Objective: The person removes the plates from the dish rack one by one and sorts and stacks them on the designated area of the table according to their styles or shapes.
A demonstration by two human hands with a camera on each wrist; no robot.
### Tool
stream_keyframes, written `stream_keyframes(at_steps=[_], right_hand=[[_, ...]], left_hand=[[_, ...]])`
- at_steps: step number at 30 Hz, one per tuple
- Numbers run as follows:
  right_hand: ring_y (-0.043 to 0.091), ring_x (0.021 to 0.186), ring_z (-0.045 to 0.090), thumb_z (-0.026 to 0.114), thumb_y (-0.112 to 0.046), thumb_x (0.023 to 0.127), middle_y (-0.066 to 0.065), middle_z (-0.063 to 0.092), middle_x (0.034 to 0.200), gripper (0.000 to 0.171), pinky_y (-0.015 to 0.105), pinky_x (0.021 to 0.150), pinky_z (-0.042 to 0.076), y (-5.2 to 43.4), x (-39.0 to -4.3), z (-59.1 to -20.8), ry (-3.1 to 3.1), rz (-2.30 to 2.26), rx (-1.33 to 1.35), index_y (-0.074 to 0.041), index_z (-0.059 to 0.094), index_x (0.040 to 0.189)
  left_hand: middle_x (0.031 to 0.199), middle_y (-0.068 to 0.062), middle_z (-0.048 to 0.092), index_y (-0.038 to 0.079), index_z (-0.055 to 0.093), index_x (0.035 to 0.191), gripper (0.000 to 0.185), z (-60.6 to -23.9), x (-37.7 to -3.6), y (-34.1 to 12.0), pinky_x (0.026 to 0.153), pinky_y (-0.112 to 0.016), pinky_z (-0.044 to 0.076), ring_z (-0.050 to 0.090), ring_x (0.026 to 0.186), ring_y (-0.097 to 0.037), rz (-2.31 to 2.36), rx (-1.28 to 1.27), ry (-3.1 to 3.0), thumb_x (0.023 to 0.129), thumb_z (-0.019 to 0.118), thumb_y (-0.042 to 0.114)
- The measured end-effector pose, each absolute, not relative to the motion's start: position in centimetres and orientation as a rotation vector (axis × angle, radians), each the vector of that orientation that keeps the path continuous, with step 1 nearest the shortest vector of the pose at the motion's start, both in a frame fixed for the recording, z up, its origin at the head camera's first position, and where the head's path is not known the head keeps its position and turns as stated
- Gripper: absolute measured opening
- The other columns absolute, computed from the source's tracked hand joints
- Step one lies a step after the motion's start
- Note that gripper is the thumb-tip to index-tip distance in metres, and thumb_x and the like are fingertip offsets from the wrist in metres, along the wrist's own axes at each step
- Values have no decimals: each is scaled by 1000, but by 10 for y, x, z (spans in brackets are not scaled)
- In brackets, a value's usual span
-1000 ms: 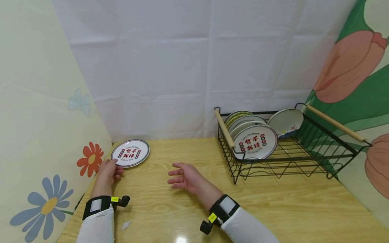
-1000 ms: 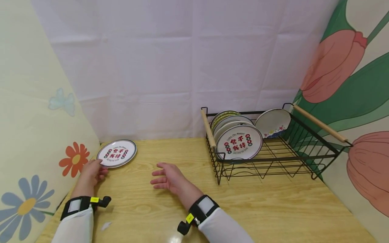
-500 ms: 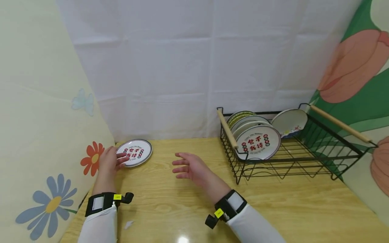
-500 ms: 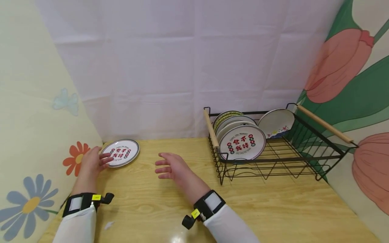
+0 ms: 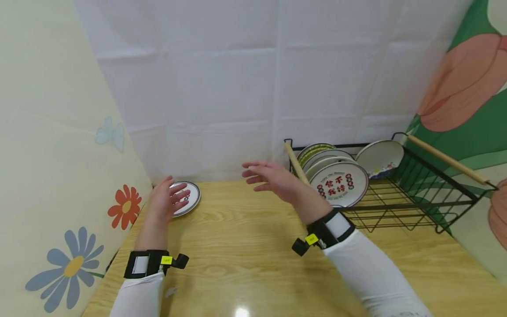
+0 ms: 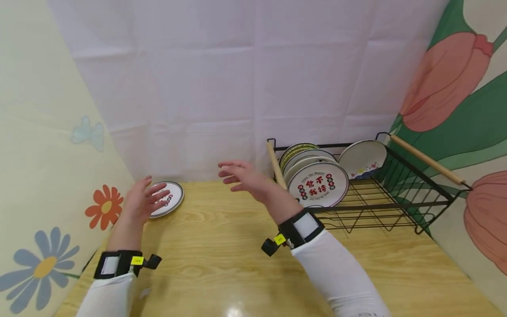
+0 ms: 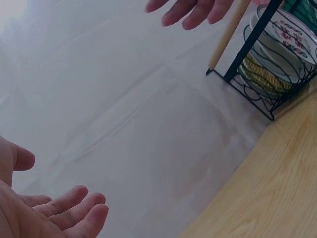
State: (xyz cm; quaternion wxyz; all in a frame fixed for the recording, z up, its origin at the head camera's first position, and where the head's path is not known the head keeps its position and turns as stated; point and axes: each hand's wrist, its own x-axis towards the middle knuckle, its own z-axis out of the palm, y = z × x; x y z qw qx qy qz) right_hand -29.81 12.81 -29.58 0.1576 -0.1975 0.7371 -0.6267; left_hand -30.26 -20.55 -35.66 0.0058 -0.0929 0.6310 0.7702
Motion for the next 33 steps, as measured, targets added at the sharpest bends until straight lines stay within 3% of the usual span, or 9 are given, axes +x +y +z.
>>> stream_keyframes(at_steps=[7, 14, 22, 27, 33], right_hand=[[34, 136, 55, 46, -35, 110, 16, 58, 147, 46, 56, 117, 41, 172, -311, -256, 2329, -1628, -586, -14, 50, 151], [33, 134, 54, 51, -38, 108, 15, 57, 148, 47, 53, 112, 44, 219, -325, -236, 2628, -1329, -497, -16, 53, 150], [44, 136, 52, 56, -40, 105, 23, 57, 147, 50, 63, 111, 42, 264, -335, -235, 2936, -930, -504, -6, 61, 141], [45, 124, 61, 59, -31, 104, 28, 63, 137, 45, 60, 101, 50, 289, -341, -239, 3008, -787, -515, 1, 63, 135], [43, 111, 67, 64, -23, 100, 29, 69, 125, 41, 58, 94, 55, 318, -349, -248, 3018, -589, -535, 4, 66, 131]], left_hand=[[150, -11, 55, 25, 22, 165, 58, -351, -295, -170, 95, -32, 59, 72, 115, -17, 2484, -119, 1851, 110, 39, 37], [155, -18, 50, 21, 26, 164, 55, -353, -284, -128, 105, -43, 54, 55, 140, -36, 2562, 39, 1701, 111, 37, 34], [157, -26, 45, 17, 26, 162, 55, -364, -272, -91, 106, -45, 53, 56, 137, -37, 2521, 172, 1595, 110, 34, 34], [158, -25, 45, 18, 27, 162, 56, -373, -265, -71, 101, -42, 55, 57, 137, -36, 2448, 187, 1538, 110, 34, 38], [156, -25, 47, 18, 27, 162, 58, -385, -257, -50, 107, -48, 52, 55, 139, -39, 2329, 233, 1537, 109, 36, 41]])
